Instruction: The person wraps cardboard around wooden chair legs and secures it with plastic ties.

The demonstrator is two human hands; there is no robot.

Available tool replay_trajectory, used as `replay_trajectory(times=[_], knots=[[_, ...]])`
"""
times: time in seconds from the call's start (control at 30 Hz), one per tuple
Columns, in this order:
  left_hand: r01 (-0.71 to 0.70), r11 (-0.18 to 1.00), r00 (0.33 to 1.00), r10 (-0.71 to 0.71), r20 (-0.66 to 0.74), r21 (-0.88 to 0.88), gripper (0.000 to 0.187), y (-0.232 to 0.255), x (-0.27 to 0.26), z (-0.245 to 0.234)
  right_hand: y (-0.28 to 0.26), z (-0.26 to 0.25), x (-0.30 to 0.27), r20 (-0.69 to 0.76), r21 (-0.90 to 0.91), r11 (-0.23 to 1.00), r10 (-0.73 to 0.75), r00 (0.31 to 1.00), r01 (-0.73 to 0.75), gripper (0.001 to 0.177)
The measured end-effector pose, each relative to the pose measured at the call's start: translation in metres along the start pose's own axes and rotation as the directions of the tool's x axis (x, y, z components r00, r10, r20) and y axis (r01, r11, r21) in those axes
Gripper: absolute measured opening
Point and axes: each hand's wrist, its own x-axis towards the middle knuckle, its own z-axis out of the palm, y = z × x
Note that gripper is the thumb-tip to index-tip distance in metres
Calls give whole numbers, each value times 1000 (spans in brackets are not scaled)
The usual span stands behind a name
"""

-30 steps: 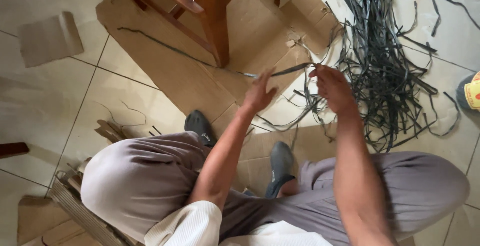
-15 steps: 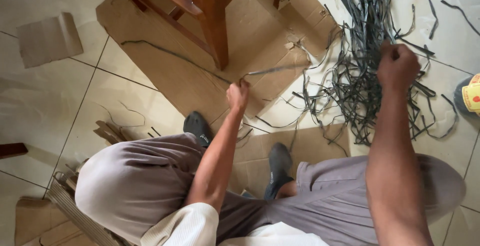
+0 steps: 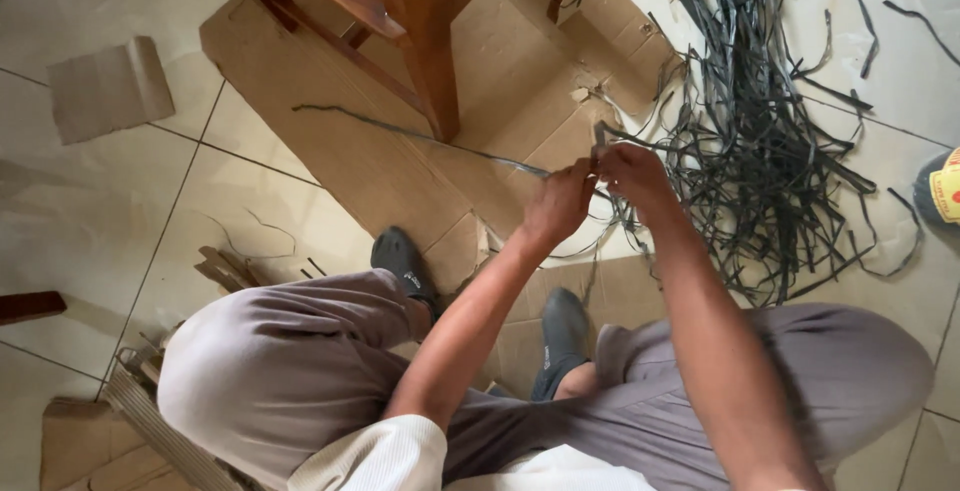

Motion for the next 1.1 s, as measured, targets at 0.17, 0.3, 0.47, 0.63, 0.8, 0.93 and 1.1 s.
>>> replay_trajectory(times=[0.17, 0.3, 0.47, 0.63, 0.8, 0.93, 1.1], knots=[[-140, 989, 990, 141, 20, -50, 24, -13, -5, 4, -79, -13, -28, -96, -19, 999, 42, 994, -45, 14], [-207, 978, 978, 207, 4, -24, 17, -41, -4, 8, -35, -92, 23, -352, 434, 892, 42, 935, 123, 5], [-154, 987, 988, 154, -5, -50, 18, -20, 3, -2, -91, -82, -15, 5, -631, 673, -494, 869, 386, 21], [-141, 971, 990, 143, -2, -193, 21, 8, 10, -6, -133, -26, -59, 275, -866, 451, 66, 959, 217, 42], [40, 998, 996, -36, 77, -55, 18, 5, 10, -13, -87, -81, -3, 328, -906, 378, 339, 882, 192, 39], [-184, 983, 966, 182, -187, 2, 35, -43, 12, 15, -5, -213, 92, 453, -881, 72, -156, 878, 468, 31], [0, 986, 988, -26, -155, -170, 53, -52, 12, 7, -140, -166, 36, -570, -520, 768, -638, 517, 373, 30]])
